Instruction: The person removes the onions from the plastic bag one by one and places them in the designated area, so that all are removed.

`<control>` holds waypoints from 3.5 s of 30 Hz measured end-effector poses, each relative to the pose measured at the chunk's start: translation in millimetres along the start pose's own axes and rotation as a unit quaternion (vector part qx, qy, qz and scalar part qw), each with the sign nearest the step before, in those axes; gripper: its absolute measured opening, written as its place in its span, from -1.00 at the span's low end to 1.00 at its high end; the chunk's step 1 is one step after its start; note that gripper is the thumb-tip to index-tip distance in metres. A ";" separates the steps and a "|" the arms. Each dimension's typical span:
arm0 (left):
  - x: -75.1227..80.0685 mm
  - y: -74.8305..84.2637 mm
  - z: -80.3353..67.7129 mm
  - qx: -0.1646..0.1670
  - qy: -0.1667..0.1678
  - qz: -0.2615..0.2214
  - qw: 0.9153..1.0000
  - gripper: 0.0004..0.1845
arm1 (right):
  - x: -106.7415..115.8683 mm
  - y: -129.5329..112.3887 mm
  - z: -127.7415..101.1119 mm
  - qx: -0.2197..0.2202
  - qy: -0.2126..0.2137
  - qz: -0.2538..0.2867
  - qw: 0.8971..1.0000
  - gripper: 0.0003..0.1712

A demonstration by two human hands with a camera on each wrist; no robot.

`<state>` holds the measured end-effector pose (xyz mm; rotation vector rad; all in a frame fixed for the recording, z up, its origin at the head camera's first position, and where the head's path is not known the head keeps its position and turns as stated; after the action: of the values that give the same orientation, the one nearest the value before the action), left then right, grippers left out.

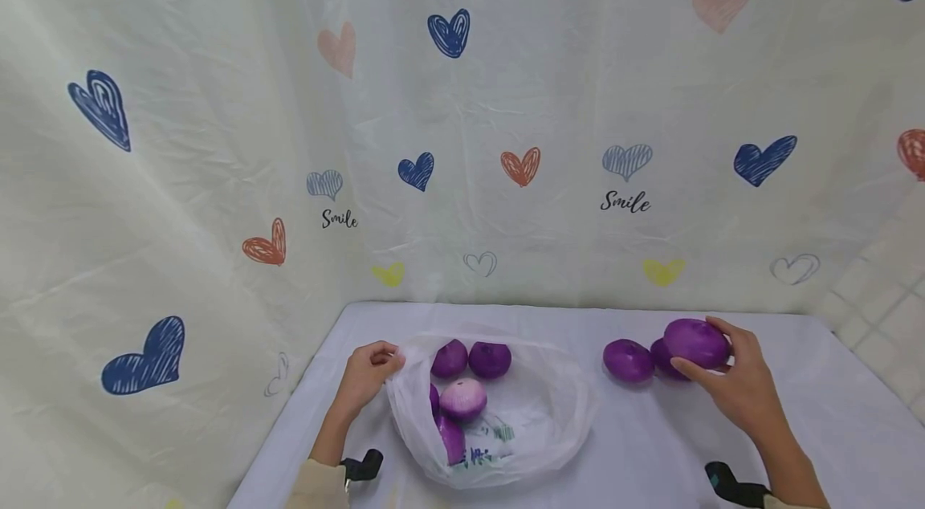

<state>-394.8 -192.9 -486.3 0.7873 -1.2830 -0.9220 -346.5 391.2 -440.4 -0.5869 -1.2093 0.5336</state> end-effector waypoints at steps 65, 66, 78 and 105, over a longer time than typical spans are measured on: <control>0.8 -3.3 1.5 0.007 0.010 0.008 1.000 -0.80 | -23.9 143.2 26.0 -0.167 -0.044 0.019 0.985 0.26; 0.8 -3.2 1.4 0.006 0.009 0.008 1.000 -0.80 | -24.1 143.6 26.8 -0.163 -0.044 0.017 0.985 0.26; 1.8 -4.5 1.9 0.008 0.008 0.004 1.000 -0.79 | -24.2 140.5 25.6 -0.170 -0.048 -0.003 0.984 0.22; 1.3 -2.6 1.5 0.003 0.008 0.011 1.000 -0.78 | 24.5 43.4 9.4 -0.034 0.097 -0.019 0.994 -0.03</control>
<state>-396.5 -195.1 -487.9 0.7824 -1.2797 -0.8920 -352.0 440.7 -450.3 -0.6569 -1.0544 0.3940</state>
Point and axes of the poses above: each hand's wrist, its own z-axis towards the middle knuckle, its own x-axis out of the back of the hand, y = z × x, the point moved 9 cm from there along z, towards the middle knuckle, and after that the axes turned 3 degrees about -y, right-handed, at the moved point
